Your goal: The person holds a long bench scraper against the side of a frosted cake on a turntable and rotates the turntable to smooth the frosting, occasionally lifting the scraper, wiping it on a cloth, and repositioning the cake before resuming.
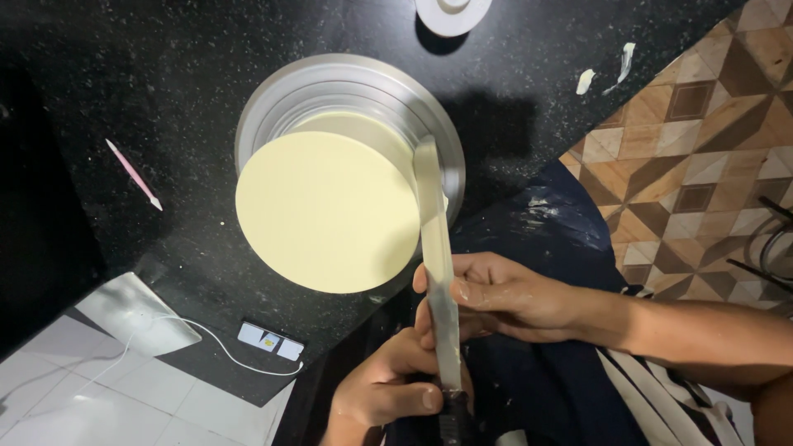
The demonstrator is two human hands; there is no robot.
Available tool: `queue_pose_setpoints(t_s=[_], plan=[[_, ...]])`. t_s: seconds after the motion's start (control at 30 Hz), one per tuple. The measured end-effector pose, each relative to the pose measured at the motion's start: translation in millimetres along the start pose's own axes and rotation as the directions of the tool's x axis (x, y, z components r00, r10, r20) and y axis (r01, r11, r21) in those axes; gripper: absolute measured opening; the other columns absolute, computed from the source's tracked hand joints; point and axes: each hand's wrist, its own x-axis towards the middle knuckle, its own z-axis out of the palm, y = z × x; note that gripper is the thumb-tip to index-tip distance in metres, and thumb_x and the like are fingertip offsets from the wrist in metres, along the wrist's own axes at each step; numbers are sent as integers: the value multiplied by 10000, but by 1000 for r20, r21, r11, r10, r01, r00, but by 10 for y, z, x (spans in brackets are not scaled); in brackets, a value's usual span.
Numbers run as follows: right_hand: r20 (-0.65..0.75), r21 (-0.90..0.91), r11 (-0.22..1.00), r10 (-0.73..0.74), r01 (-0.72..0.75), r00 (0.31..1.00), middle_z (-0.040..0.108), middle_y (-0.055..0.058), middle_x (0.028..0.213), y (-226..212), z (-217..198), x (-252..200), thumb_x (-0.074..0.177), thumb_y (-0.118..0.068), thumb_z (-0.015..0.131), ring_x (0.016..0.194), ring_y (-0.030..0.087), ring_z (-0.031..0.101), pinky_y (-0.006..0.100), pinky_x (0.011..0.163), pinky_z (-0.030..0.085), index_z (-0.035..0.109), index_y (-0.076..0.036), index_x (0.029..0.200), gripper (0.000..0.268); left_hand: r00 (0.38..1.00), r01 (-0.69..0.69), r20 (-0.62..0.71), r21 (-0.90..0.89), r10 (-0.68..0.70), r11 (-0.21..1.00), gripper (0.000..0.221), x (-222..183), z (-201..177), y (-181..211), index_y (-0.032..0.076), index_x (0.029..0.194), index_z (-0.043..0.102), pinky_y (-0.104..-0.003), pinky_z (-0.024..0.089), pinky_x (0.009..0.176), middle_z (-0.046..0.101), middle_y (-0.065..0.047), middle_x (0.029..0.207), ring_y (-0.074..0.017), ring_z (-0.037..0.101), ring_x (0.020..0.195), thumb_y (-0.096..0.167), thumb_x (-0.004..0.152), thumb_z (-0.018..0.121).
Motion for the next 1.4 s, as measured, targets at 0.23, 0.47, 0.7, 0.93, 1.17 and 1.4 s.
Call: queue_pose_setpoints(t_s=[0.23, 0.47, 0.7, 0.93, 1.17, 1.4], plan=[[17, 27, 1000, 1, -2, 1000, 692, 150, 1169, 27, -13, -1, 1033, -321, 622, 1113, 239, 707, 360, 965, 591, 521, -36, 1314, 413, 1000, 4, 17, 11, -4, 1000, 506, 8, 8, 15, -45, 1016, 716, -313, 487, 790, 688, -105, 900, -208, 666, 849, 456, 984, 659], [35, 45, 999, -12, 10, 999, 695, 163, 1179, 82, -63, 2, 1041, -308, 630, 1110, 246, 711, 333, 933, 586, 518, -30, 1314, 405, 999, -23, 24, 25, 22, 999, 502, 10, 9, -6, -37, 1024, 712, -306, 492, 809, 691, -99, 938, -213, 666, 894, 459, 997, 646], [29, 59, 998, -10, 9, 1000, 694, 157, 1174, 116, -74, 3, 1036, -302, 626, 1112, 248, 712, 321, 916, 590, 515, -30, 1316, 405, 1000, -29, 12, 20, 29, 999, 507, -16, 26, -34, -29, 1007, 727, -306, 477, 832, 697, -93, 934, -196, 655, 872, 472, 999, 643], [26, 55, 998, -1, -1, 1000, 695, 156, 1170, 142, -71, 3, 1036, -307, 618, 1109, 248, 713, 329, 925, 594, 516, -32, 1309, 401, 1000, -3, 9, 2, 3, 1000, 508, -43, 25, -95, -38, 985, 718, -301, 462, 773, 668, -80, 893, -177, 631, 813, 467, 976, 666], [40, 66, 998, -9, 7, 999, 695, 172, 1172, 174, -89, -1, 1046, -298, 608, 1106, 248, 714, 314, 911, 592, 516, -24, 1308, 391, 1000, 28, 9, -41, -27, 999, 518, -51, 44, -102, -49, 978, 719, -298, 467, 741, 679, -88, 885, -197, 637, 819, 467, 968, 671], [52, 66, 998, -26, 22, 998, 694, 179, 1171, 205, -108, 2, 1054, -286, 606, 1100, 247, 716, 303, 906, 590, 517, -16, 1308, 381, 1000, 15, -8, -44, -15, 999, 491, -57, 78, -103, -46, 982, 729, -306, 499, 791, 724, -119, 946, -218, 680, 894, 439, 951, 659]])
